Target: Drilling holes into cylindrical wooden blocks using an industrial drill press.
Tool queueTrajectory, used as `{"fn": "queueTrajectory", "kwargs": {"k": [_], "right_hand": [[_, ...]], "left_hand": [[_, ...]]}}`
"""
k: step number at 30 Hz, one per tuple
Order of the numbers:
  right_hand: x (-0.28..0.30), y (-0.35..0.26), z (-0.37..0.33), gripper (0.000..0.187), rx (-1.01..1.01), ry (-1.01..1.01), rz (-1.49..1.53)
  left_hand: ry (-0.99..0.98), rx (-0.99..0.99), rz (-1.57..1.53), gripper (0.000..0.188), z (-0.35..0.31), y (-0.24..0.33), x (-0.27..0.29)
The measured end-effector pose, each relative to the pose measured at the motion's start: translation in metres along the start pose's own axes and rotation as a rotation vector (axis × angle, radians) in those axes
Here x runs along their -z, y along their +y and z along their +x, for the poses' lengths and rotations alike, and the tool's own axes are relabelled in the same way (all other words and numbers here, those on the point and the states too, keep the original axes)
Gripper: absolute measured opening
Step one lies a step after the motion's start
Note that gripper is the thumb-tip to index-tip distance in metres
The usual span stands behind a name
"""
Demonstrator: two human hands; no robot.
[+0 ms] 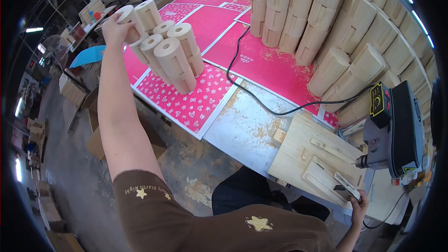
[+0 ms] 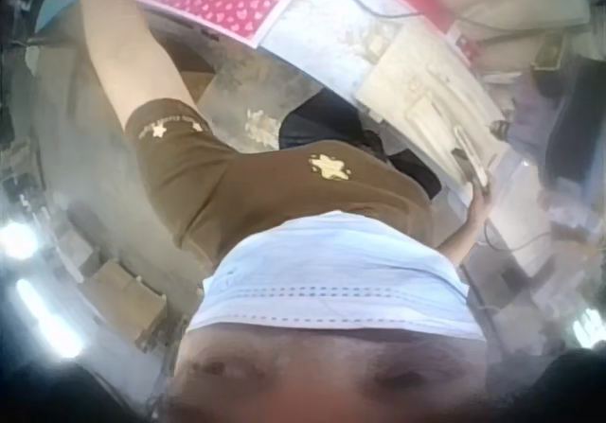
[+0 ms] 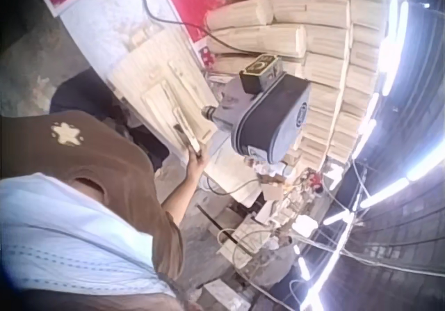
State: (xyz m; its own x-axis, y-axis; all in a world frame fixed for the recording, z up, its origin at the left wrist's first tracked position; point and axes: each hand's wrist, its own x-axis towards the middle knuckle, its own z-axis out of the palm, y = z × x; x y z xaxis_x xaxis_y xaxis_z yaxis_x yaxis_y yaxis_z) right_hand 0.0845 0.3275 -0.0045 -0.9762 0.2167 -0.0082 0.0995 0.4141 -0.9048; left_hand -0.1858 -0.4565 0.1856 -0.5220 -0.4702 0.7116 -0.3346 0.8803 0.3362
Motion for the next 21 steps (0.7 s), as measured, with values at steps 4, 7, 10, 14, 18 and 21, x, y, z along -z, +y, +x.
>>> {"fn": "queueTrajectory", "kwargs": {"k": [4,7,10,14,18,21], "right_hand": [[0.001,0.002,-0.004,0.024,-0.012,0.023,-0.068],[0.001,0.004,-0.008,0.025,-0.029,0.048,-0.088],[0.0,0.004,-0.011,0.024,-0.041,0.065,-0.075],[-0.006,-0.004,-0.015,0.022,-0.086,0.119,-0.095],[-0.007,-0.01,-0.009,0.022,-0.092,0.053,-0.124],[-0.007,-0.008,-0.006,0.023,-0.073,0.057,-0.104]], "left_hand": [[-0.069,0.08,0.042,0.064,0.027,-0.028,-0.043],[-0.082,0.06,0.138,0.066,0.034,-0.045,-0.065],[-0.091,0.089,0.056,0.067,0.031,-0.054,-0.082],[0.062,-0.061,-0.016,0.08,0.028,-0.074,-0.101],[0.194,-0.041,0.036,0.085,0.03,-0.064,-0.09],[0.271,-0.146,-0.129,0.077,-0.013,0.054,-0.067]]}}
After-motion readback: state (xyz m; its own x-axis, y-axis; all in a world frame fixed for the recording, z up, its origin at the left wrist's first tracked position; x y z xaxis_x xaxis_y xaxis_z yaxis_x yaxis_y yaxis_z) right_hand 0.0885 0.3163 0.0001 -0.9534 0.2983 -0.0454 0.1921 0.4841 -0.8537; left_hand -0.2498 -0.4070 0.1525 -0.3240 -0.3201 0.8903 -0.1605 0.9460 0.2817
